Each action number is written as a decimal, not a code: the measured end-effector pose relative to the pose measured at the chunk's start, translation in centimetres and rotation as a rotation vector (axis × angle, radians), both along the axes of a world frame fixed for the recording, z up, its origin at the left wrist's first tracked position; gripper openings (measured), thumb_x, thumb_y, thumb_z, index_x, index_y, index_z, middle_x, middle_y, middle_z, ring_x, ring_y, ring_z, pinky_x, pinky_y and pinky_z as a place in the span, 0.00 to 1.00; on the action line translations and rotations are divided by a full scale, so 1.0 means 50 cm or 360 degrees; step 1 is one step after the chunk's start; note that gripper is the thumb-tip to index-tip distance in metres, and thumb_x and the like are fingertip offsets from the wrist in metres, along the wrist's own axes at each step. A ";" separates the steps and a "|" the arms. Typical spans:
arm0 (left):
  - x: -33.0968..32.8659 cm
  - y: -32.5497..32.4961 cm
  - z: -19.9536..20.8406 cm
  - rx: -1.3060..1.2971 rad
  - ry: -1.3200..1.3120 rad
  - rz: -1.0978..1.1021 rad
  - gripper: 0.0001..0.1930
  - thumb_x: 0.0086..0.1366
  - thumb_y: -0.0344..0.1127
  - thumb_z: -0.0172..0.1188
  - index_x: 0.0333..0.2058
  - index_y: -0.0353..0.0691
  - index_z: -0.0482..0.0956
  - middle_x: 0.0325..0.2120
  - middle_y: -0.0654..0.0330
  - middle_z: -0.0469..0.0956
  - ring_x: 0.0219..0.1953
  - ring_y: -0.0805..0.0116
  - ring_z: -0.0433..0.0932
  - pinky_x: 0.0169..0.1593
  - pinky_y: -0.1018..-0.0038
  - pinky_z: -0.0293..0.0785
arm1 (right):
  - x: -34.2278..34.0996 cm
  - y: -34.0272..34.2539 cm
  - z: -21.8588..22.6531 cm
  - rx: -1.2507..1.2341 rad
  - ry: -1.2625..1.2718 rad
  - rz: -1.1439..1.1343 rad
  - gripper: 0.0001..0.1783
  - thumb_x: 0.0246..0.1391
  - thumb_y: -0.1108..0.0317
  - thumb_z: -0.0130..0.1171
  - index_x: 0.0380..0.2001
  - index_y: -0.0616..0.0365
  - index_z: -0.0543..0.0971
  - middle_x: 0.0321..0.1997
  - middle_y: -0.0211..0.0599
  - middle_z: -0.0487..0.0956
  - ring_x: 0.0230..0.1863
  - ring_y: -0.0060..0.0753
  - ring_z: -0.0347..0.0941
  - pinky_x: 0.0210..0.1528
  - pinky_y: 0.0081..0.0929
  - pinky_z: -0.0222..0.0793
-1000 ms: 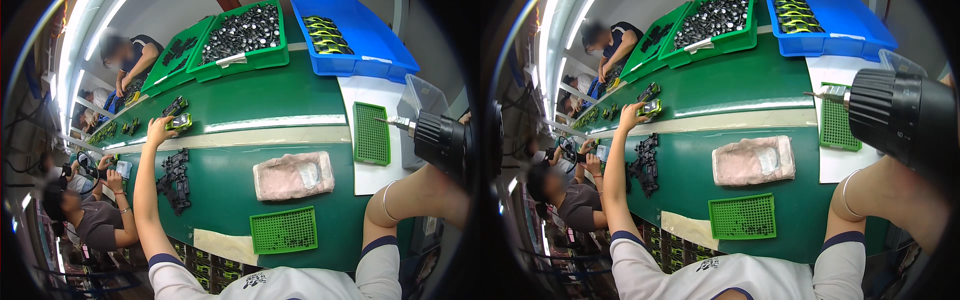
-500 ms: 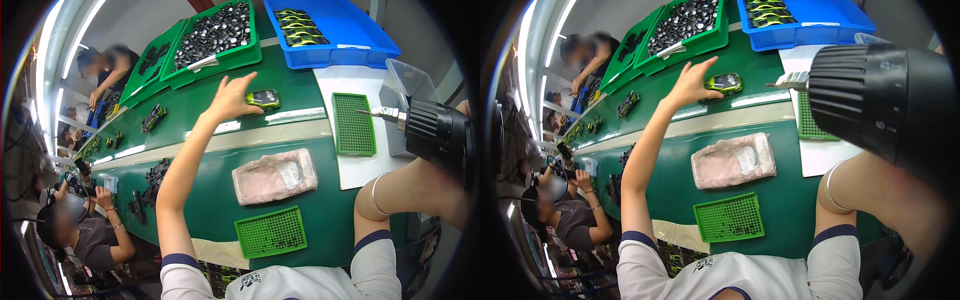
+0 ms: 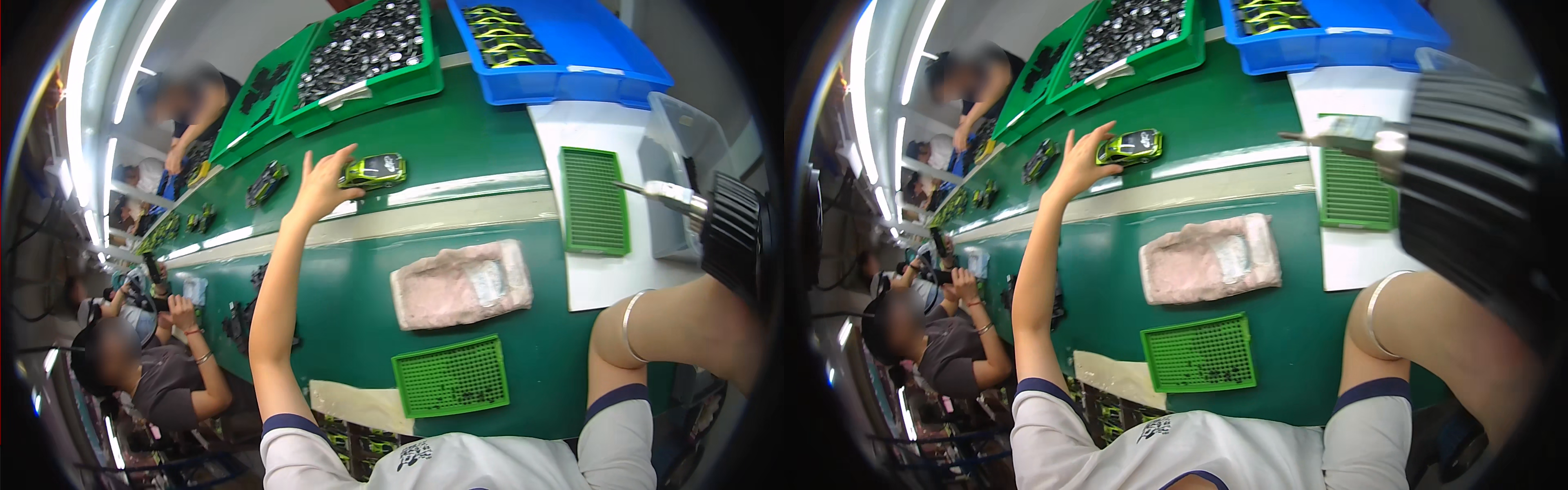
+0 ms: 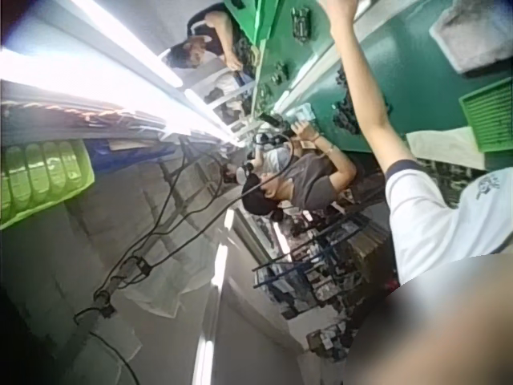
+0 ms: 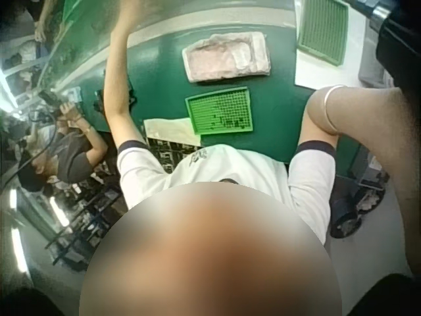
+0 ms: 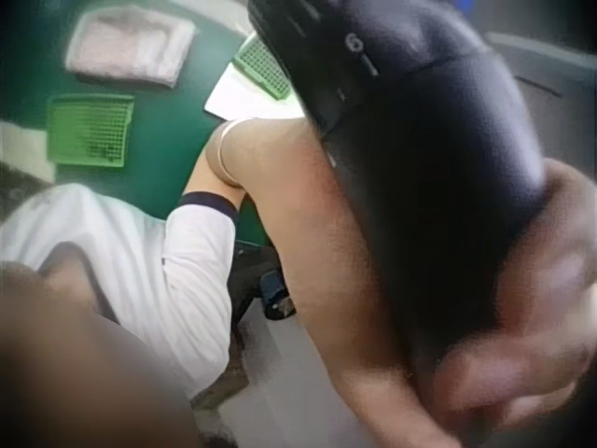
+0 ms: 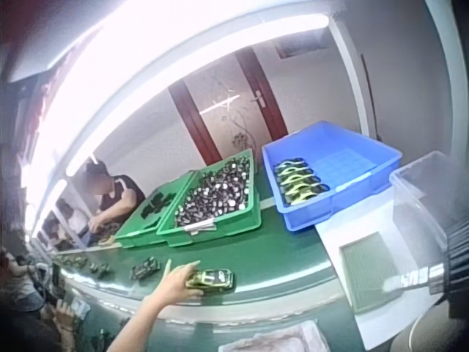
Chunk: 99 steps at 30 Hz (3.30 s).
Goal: The person assembles toy cars along a conveyor line by taking screws from a tray and driving them into each car with an electric screwdriver. The person then packs the finished toy cars into a compartmentalized box.
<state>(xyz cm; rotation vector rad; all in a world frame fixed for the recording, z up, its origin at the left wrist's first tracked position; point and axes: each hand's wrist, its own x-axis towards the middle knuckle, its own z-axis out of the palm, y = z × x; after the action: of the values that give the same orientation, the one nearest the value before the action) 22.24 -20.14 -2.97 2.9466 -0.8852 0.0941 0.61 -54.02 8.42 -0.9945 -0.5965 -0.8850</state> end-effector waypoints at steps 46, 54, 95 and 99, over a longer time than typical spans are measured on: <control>-0.311 -0.196 0.130 -0.2729 0.2213 -0.1479 0.46 0.50 0.61 0.55 0.57 0.31 0.51 0.37 0.48 0.72 0.38 0.56 0.76 0.64 0.53 0.38 | 0.088 0.097 0.071 -0.0436 0.0427 0.0549 0.34 0.41 0.68 0.63 0.49 0.65 0.57 0.26 0.33 0.66 0.16 0.19 0.66 0.16 0.18 0.64; -0.325 -0.168 0.107 -0.2599 0.2220 -0.1213 0.49 0.49 0.56 0.61 0.58 0.30 0.46 0.55 0.40 0.54 0.55 0.44 0.61 0.52 0.55 0.67 | 0.085 0.145 0.062 -0.0468 0.0727 0.0940 0.26 0.34 0.75 0.69 0.37 0.59 0.66 0.25 0.27 0.69 0.20 0.17 0.68 0.20 0.15 0.65; -0.315 -0.181 0.087 -0.2570 0.2061 -0.1207 0.45 0.51 0.60 0.58 0.56 0.32 0.52 0.50 0.46 0.63 0.50 0.55 0.69 0.50 0.61 0.69 | 0.101 0.154 0.044 -0.0345 0.0828 0.0884 0.23 0.40 0.62 0.66 0.37 0.61 0.68 0.20 0.31 0.71 0.16 0.19 0.68 0.17 0.16 0.65; -0.324 -0.183 0.092 -0.2609 0.2012 -0.1148 0.44 0.51 0.60 0.57 0.56 0.32 0.52 0.49 0.45 0.65 0.49 0.55 0.70 0.50 0.61 0.70 | 0.102 0.152 0.048 -0.0588 0.1035 0.0663 0.36 0.35 0.60 0.66 0.48 0.62 0.66 0.42 0.39 0.73 0.43 0.29 0.70 0.48 0.25 0.64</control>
<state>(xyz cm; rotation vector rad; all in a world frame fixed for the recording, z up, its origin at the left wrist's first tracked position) 6.04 -29.28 1.65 0.7439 -0.8019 -0.6311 5.73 -46.40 10.82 -1.3460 -0.3848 -0.0548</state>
